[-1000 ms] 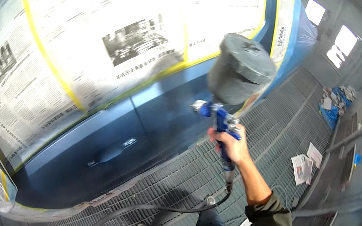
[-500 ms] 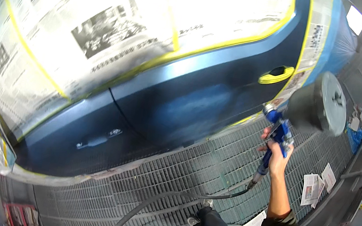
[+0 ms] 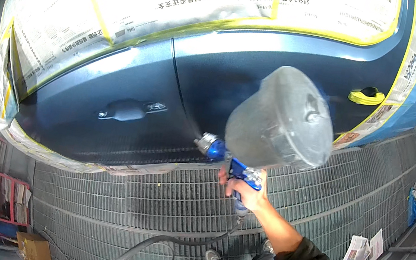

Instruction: The person sprays blue paint onto the side of a car using a spray gun. The person then exits the booth, pours the remaining paint into a container, and adds a solvent to clean the spray gun.

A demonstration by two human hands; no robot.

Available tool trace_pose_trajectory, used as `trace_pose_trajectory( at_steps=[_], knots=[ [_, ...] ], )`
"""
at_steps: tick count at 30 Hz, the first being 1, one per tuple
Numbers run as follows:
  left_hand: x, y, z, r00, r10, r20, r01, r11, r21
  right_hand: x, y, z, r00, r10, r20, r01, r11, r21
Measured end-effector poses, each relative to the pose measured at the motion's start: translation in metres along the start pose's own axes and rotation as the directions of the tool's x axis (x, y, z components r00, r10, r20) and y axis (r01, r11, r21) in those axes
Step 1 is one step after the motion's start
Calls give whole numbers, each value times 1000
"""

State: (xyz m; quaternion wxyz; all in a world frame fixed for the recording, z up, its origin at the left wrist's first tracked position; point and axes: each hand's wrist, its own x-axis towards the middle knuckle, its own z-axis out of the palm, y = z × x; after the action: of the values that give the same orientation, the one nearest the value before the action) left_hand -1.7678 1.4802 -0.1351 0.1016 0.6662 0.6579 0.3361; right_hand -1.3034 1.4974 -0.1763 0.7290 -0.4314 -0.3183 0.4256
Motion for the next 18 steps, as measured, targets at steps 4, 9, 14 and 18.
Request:
trace_pose_trajectory(
  at_steps=[4,9,14,18],
  knots=[
    [-26,29,35,966,255,-49,-254,967,27,-11,-32,-44,974,-153,-166,133,983,-126],
    [-68,46,85,973,231,24,-231,973,-20,-37,-70,-134,924,-217,-314,179,973,-146],
    [-92,90,133,949,315,-14,-315,943,-104,-60,-97,-225,854,-303,-424,257,952,-164],
    [-110,135,137,975,194,105,-204,974,102,-81,-125,-275,756,-424,-498,333,905,-266]
  ],
)
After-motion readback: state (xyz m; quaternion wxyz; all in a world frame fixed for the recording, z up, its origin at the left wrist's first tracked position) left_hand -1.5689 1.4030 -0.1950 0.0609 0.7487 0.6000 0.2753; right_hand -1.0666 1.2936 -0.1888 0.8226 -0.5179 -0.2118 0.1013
